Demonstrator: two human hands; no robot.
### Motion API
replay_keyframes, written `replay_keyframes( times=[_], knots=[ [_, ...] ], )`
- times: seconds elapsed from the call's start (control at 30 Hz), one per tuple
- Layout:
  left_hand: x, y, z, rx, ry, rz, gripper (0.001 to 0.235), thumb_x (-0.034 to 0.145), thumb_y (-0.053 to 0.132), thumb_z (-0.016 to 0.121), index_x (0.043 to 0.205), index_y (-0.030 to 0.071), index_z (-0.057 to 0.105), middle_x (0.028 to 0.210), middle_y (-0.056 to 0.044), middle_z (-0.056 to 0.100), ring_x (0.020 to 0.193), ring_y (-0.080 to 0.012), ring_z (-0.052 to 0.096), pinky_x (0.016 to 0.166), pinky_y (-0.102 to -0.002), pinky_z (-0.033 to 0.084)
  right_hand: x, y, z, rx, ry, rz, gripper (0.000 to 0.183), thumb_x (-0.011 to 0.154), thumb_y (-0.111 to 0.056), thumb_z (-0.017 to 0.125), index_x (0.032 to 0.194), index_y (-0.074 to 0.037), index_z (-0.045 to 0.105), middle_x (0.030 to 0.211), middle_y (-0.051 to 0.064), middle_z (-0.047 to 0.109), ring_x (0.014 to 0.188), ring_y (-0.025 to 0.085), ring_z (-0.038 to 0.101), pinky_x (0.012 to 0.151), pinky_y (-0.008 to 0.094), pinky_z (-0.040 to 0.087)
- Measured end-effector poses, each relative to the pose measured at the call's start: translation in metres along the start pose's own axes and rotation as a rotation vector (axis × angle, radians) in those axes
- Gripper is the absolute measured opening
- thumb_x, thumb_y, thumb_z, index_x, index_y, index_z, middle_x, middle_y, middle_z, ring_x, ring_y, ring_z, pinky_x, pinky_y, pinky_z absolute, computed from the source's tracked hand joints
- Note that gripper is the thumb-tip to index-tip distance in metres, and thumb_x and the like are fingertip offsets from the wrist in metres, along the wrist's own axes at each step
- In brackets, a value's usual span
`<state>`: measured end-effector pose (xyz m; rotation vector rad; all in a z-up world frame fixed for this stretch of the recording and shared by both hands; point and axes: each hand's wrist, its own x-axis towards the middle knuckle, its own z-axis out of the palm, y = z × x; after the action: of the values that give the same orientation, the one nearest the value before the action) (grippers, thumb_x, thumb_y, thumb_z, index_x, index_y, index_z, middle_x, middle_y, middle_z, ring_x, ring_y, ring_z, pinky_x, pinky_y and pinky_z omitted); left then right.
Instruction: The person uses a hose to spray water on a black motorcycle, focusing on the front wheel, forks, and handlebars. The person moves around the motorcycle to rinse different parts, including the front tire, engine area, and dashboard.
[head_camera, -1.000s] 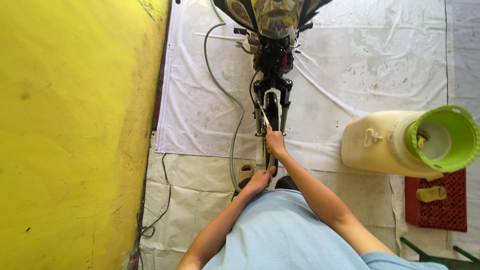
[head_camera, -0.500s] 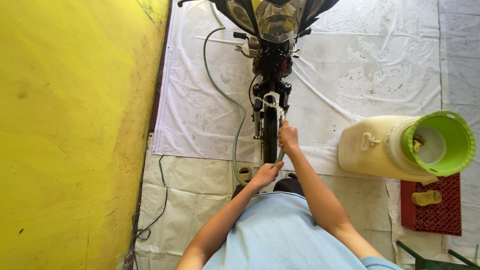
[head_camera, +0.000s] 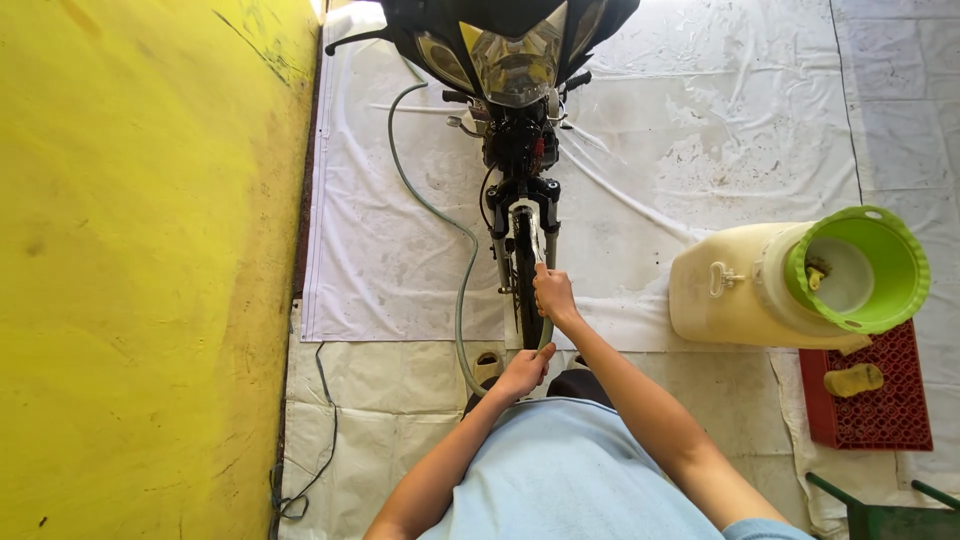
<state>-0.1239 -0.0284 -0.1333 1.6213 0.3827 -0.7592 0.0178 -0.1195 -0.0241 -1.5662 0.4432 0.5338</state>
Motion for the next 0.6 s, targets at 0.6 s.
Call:
replay_keyframes(
  times=[0.6],
  knots=[
    [-0.009, 0.015, -0.004, 0.109, 0.001, 0.039, 0.074, 0.098, 0.08, 0.05, 0.065, 0.015, 0.063, 0.052, -0.005, 0.054, 0.061, -0.0213, 0.06, 0.068, -0.033, 0.049, 0.001, -0.003, -0.008, 0.128, -0.044, 0.024, 0.045, 0.096, -0.033, 0.045, 0.054, -0.022, 0.033, 0.043, -0.005, 0.021, 0.029, 0.007, 0.021, 0.029, 0.025, 0.021]
  ],
)
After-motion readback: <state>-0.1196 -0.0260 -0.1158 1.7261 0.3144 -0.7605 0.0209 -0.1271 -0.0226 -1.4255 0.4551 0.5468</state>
